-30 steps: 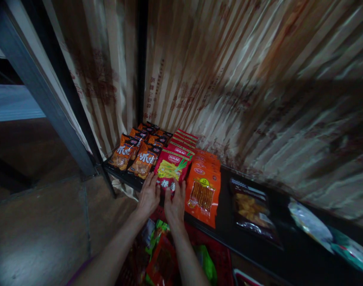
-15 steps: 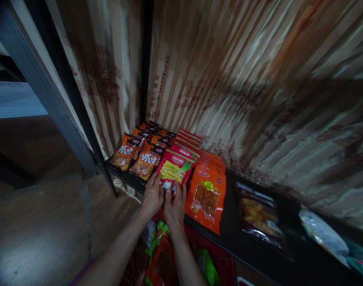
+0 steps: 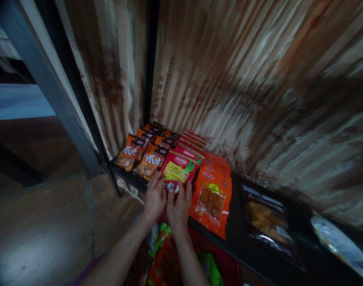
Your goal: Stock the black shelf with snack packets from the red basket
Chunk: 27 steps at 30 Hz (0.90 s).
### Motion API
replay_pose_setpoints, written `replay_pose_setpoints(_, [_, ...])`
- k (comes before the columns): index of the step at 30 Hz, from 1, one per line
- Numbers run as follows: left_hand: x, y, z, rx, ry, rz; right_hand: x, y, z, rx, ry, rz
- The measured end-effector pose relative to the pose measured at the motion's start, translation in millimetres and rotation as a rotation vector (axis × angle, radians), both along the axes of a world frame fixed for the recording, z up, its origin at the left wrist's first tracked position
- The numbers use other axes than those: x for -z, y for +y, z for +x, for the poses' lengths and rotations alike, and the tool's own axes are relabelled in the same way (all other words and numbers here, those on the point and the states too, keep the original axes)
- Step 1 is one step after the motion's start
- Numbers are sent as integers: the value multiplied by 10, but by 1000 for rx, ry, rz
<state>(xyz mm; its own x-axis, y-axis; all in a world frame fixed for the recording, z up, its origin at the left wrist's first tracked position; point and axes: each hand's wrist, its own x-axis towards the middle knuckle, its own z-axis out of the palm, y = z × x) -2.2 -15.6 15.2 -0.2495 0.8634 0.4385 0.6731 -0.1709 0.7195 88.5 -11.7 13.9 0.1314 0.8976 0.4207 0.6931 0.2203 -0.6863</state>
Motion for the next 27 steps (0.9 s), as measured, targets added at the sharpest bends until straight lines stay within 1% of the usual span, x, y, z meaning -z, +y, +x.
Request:
replay_pose_setpoints(2, [-47,-5,-54,-62,-2,35,-64,-20,-49,-39,-14,35])
replay_pose_setpoints(4, [-90,-9,-121,-161,-14,56,-128,-40,-120,-101,-1,40])
replay_pose_setpoints(6, [-109,-10,-193,-260,-39,38,-178,-46,-211,-159,34,2])
replay_pose_setpoints(8, [-95,-8,-263,-306,-57,-3,-207,-31,-315,-204,75,-47])
replay_pose_setpoints(12, [1,10,-376,-273,-69,-78,-219,59,-517,-301,118,-81])
replay_pose_setpoints(16, [74,37,-434,-254,-93,-118,-207,179,-651,-317,94,-126])
replay_pose_setpoints(20, [82,51,-456,-237,-106,-113,-167,262,-695,-359,95,-164])
replay_pose_setpoints(24, [93,54,-466,-233,-102,-108,-107,291,-695,-397,152,-142])
replay_pose_setpoints(27, [97,55,-467,-233,-100,-104,-98,292,-702,-396,174,-132])
